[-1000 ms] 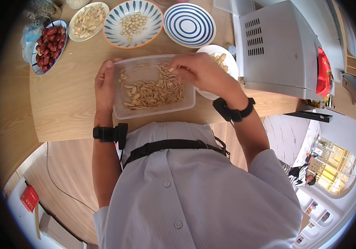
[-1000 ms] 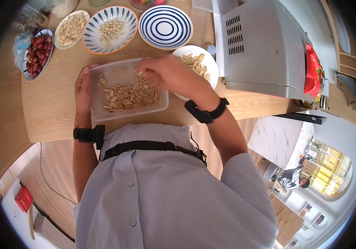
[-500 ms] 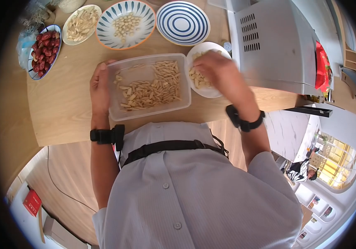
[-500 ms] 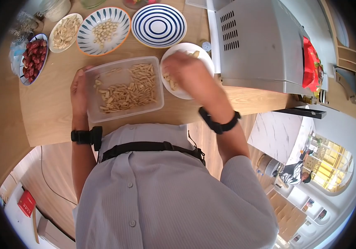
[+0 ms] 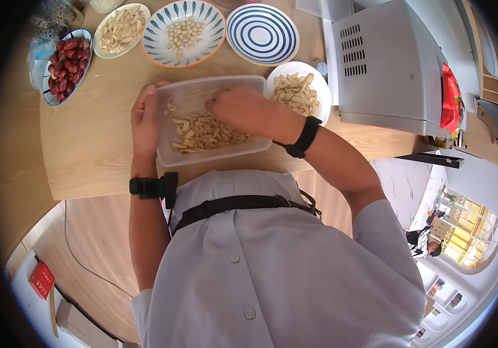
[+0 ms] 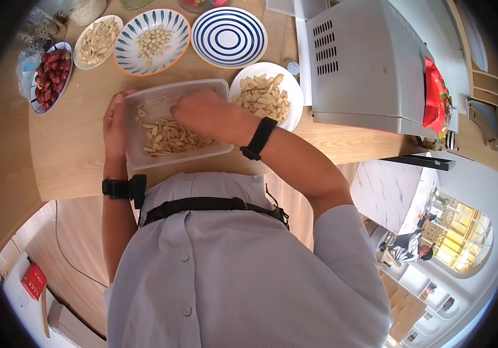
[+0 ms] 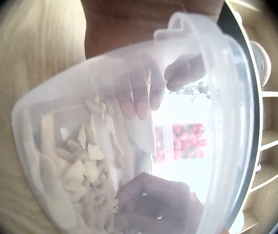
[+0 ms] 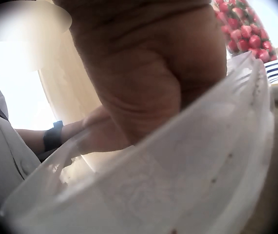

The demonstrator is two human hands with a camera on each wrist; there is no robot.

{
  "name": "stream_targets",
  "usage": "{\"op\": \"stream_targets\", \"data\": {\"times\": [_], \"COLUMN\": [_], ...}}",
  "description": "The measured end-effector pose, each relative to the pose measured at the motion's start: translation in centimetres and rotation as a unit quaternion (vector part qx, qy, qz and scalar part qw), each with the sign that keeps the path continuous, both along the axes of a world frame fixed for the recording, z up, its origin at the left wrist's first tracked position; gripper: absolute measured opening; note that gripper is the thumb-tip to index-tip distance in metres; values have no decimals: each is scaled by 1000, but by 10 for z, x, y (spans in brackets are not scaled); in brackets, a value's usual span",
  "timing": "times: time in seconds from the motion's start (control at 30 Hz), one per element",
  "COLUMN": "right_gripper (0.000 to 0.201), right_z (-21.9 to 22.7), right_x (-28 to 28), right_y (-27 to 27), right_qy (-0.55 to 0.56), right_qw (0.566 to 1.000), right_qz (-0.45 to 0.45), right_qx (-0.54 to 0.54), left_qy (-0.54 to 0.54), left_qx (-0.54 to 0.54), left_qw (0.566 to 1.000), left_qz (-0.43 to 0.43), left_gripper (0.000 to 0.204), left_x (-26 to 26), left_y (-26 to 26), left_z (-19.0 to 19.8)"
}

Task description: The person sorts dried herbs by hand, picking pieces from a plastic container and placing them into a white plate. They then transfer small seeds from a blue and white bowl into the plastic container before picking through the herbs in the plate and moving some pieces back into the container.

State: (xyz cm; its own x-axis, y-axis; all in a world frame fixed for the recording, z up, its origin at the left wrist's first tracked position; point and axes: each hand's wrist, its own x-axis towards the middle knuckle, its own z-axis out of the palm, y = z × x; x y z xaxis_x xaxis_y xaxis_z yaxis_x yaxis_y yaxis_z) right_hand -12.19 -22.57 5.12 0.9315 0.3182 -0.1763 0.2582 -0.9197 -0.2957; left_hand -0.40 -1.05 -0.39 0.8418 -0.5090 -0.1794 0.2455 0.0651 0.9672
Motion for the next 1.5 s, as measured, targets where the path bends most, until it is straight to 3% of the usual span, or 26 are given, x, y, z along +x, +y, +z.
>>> {"op": "stream_targets", "data": {"times": [0.13, 0.43, 0.63, 0.83, 0.93, 1.03, 1.13, 1.23, 1.33, 1.43, 1.5], "right_gripper": [14, 18, 17, 16, 17, 16, 17, 15, 16, 21, 29], "right_z": [-6, -4, 6, 24, 26, 58, 61, 70, 76, 71, 63], "right_x": [5, -6, -5, -11, -22, -38, -65, -92, -97, -75, -47], "right_y": [-2, -3, -5, -4, -13, -22, -47, -72, -74, -43, -11], "right_qy": [55, 7, 58, 39, -60, -72, -140, -81, -95, -163, -119], "right_qw": [998, 999, 996, 998, 996, 978, 936, 913, 929, 926, 960], "right_qz": [3, -4, -26, -38, -45, -135, -252, -357, -350, -273, -111], "right_qx": [-23, 45, 66, 37, 53, 141, 202, 182, 69, 201, 228], "left_qy": [8, -17, -20, -28, -38, -34, -9, -5, 8, -17, -9], "left_qx": [1, 18, 17, 19, 23, 19, 23, 28, 32, 28, 21], "left_qw": [1000, 1000, 1000, 999, 999, 999, 1000, 1000, 999, 999, 1000], "left_qz": [8, -5, -8, 1, -7, -5, 5, -8, 0, -4, -3], "left_gripper": [42, 42, 42, 41, 41, 41, 42, 41, 41, 40, 40], "left_x": [0, 1, 2, 2, 4, 4, -1, 0, 1, 2, 1], "left_y": [-1, 1, 2, 1, 3, 3, 0, 2, 3, 2, 2], "left_z": [-1, -1, -4, -3, -10, -10, 6, 3, -2, -4, -2]}}
